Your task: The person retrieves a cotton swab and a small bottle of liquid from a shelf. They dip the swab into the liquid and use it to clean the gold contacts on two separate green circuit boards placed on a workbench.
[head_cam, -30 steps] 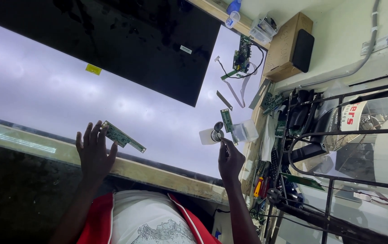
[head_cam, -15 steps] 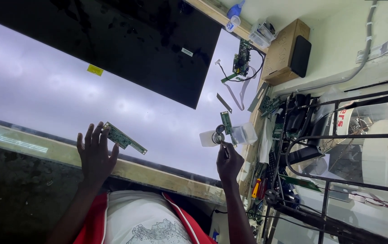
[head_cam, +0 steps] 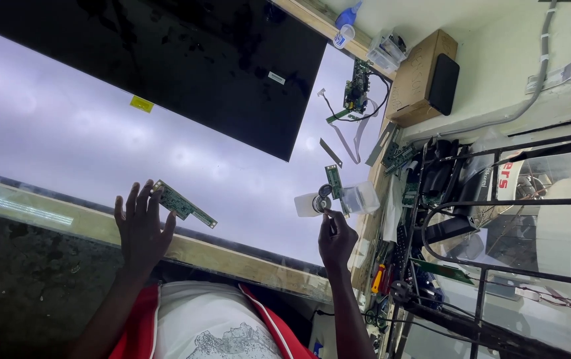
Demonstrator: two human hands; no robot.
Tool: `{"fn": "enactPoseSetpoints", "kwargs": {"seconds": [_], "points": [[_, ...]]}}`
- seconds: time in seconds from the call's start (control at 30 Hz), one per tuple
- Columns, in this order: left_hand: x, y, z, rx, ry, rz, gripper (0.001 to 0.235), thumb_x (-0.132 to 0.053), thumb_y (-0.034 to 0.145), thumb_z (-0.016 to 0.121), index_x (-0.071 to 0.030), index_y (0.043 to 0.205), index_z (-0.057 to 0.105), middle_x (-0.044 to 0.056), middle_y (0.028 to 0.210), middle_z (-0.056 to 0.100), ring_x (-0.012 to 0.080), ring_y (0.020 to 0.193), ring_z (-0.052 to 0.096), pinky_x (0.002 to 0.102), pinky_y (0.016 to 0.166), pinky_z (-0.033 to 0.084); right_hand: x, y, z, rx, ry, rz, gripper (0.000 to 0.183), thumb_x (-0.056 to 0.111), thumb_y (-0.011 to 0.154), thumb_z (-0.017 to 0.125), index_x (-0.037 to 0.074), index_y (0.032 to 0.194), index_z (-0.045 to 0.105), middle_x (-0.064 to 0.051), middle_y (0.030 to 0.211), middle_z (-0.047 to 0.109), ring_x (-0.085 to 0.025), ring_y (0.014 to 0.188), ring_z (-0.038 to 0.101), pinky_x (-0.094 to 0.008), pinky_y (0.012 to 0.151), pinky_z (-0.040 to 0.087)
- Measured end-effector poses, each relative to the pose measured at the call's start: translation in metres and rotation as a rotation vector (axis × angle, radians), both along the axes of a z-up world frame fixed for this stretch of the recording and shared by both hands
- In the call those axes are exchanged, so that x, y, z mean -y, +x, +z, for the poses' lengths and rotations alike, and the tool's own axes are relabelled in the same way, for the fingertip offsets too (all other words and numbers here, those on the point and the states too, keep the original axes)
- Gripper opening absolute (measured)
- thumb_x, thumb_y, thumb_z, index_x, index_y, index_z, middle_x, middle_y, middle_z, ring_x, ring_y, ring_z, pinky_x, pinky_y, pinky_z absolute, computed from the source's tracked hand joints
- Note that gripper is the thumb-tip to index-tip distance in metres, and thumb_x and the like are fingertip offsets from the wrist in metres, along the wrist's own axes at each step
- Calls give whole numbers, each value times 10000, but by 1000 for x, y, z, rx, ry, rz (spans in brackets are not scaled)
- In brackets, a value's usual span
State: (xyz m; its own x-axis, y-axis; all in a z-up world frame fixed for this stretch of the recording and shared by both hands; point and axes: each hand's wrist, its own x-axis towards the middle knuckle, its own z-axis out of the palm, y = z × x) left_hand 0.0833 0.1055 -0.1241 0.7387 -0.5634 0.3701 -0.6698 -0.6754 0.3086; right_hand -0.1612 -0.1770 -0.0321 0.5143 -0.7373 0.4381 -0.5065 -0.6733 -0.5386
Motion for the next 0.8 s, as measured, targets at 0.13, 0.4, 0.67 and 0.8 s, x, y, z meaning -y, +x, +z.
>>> {"fn": "enactPoseSetpoints", "kwargs": {"seconds": [0.13,0.4,0.67,0.8], "points": [[1,1,2,-7,-34,-6,529,-388,864,641,-130,1321,577,109,1379,586,322,1347,504,545,1136,293,0,1,1,14,10,13,141,53,853,649,156,878,741,-40,487,587,-269,495,638,-331,512,495],[-4,3,-10,-96,-83,-6,521,-344,837,564,-139,1315,532,97,1420,519,307,1373,445,546,1134,238,-55,23,-3,214,253,196,98,81,942,603,84,1006,677,-22,511,592,-120,455,521,-260,539,434],[-22,-3,-1,-273,-194,-45,555,-141,790,553,-100,1343,541,109,1431,522,316,1388,425,545,1152,222,-135,73,-43,78,611,525,163,33,902,607,67,1039,688,-61,507,621,-139,443,478,-285,508,381],[-24,-4,4,-240,-127,-169,631,-278,826,595,-138,1432,492,73,1494,476,285,1441,350,569,1166,140,-143,102,-60,-32,507,638,171,58,918,603,87,1060,694,-55,521,615,-185,436,495,-313,492,398]]}}
